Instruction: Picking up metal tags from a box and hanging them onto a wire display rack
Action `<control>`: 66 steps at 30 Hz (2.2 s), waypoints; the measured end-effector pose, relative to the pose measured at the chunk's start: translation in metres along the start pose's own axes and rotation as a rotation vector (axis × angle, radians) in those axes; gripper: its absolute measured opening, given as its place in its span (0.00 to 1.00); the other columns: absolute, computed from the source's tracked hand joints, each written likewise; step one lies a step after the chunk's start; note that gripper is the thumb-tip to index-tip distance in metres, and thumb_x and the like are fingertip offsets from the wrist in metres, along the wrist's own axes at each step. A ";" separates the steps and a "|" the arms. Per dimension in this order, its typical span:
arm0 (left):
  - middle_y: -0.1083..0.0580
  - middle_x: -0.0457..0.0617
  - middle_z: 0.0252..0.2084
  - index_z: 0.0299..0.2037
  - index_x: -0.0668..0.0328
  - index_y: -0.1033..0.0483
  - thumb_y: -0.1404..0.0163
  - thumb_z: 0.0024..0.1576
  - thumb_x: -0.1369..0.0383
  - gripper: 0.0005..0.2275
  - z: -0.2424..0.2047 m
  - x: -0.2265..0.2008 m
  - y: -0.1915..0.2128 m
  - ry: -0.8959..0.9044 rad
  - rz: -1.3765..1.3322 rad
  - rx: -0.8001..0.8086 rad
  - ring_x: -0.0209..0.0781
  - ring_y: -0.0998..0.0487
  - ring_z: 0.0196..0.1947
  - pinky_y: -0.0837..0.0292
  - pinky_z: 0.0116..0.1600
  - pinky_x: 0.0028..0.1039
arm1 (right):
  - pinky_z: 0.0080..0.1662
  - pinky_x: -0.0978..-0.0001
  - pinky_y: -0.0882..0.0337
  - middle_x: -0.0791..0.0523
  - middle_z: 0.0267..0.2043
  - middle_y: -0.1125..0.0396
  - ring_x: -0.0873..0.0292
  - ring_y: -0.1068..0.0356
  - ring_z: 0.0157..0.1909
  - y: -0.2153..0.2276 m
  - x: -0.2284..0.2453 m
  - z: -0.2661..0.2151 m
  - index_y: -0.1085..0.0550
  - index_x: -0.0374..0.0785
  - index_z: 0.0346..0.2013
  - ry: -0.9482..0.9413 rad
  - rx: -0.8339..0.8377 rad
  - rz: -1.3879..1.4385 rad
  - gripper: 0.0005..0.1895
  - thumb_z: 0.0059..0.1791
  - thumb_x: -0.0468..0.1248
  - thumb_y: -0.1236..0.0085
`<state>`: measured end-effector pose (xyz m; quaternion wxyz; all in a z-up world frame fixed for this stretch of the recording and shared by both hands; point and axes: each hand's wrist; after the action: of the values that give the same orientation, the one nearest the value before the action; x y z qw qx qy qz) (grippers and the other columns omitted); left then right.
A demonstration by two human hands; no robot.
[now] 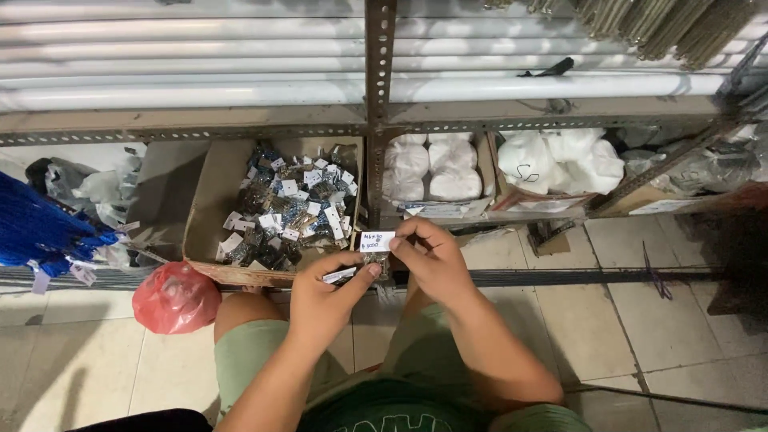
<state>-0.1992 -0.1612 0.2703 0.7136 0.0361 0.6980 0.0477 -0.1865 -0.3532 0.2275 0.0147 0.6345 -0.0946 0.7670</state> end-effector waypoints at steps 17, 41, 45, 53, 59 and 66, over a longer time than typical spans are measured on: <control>0.15 0.56 0.34 0.35 0.65 0.13 0.37 0.54 0.73 0.04 0.033 -0.048 -0.035 -0.294 -0.035 0.135 0.52 0.14 0.40 0.23 0.47 0.40 | 0.35 0.66 0.31 0.49 0.28 0.27 0.61 0.31 0.31 0.024 0.055 0.016 0.22 0.32 0.32 0.296 0.039 -0.206 0.02 0.50 0.28 0.38; 0.29 0.54 0.16 0.47 0.71 0.19 0.45 0.65 0.62 0.15 0.149 -0.178 -0.176 -0.398 -0.436 -0.004 0.28 0.34 0.17 0.38 0.25 0.25 | 0.40 0.77 0.40 0.63 0.29 0.33 0.70 0.39 0.36 0.032 0.174 0.183 0.21 0.41 0.32 0.479 -0.557 0.161 0.02 0.49 0.32 0.38; 0.26 0.54 0.18 0.47 0.67 0.18 0.43 0.63 0.62 0.13 0.154 -0.178 -0.180 -0.407 -0.420 -0.031 0.30 0.31 0.16 0.37 0.24 0.25 | 0.42 0.73 0.38 0.61 0.29 0.33 0.68 0.39 0.36 0.035 0.178 0.186 0.20 0.41 0.33 0.456 -0.559 0.145 0.02 0.50 0.36 0.36; 0.22 0.64 0.44 0.48 0.67 0.19 0.40 0.61 0.62 0.14 0.160 -0.181 -0.189 -0.331 -0.435 -0.147 0.53 0.21 0.51 0.27 0.52 0.47 | 0.42 0.75 0.37 0.61 0.28 0.31 0.68 0.37 0.35 0.031 0.170 0.200 0.20 0.40 0.35 0.450 -0.563 0.124 0.02 0.50 0.34 0.35; 0.28 0.52 0.39 0.38 0.62 0.27 0.42 0.62 0.66 0.09 0.179 -0.182 -0.191 -0.399 -0.442 -0.200 0.44 0.26 0.48 0.30 0.52 0.44 | 0.36 0.71 0.30 0.55 0.23 0.28 0.64 0.30 0.29 0.034 0.153 0.227 0.18 0.40 0.31 0.545 -0.750 -0.105 0.03 0.47 0.35 0.31; 0.33 0.43 0.29 0.46 0.60 0.34 0.42 0.63 0.63 0.14 0.176 -0.169 -0.167 -0.327 -0.441 -0.072 0.30 0.32 0.24 0.31 0.34 0.32 | 0.28 0.69 0.33 0.55 0.14 0.32 0.55 0.28 0.19 0.049 0.148 0.215 0.21 0.41 0.25 0.684 -0.893 -0.447 0.12 0.42 0.41 0.23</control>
<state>-0.0237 -0.3447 0.4223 0.8108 -0.1351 0.5624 -0.0904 -0.0136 -0.4507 0.4038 0.4699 0.2889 -0.2619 0.7919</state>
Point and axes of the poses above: each hand's wrist, its own z-axis towards the middle knuckle, its own y-axis out of the back of the hand, x = y × z
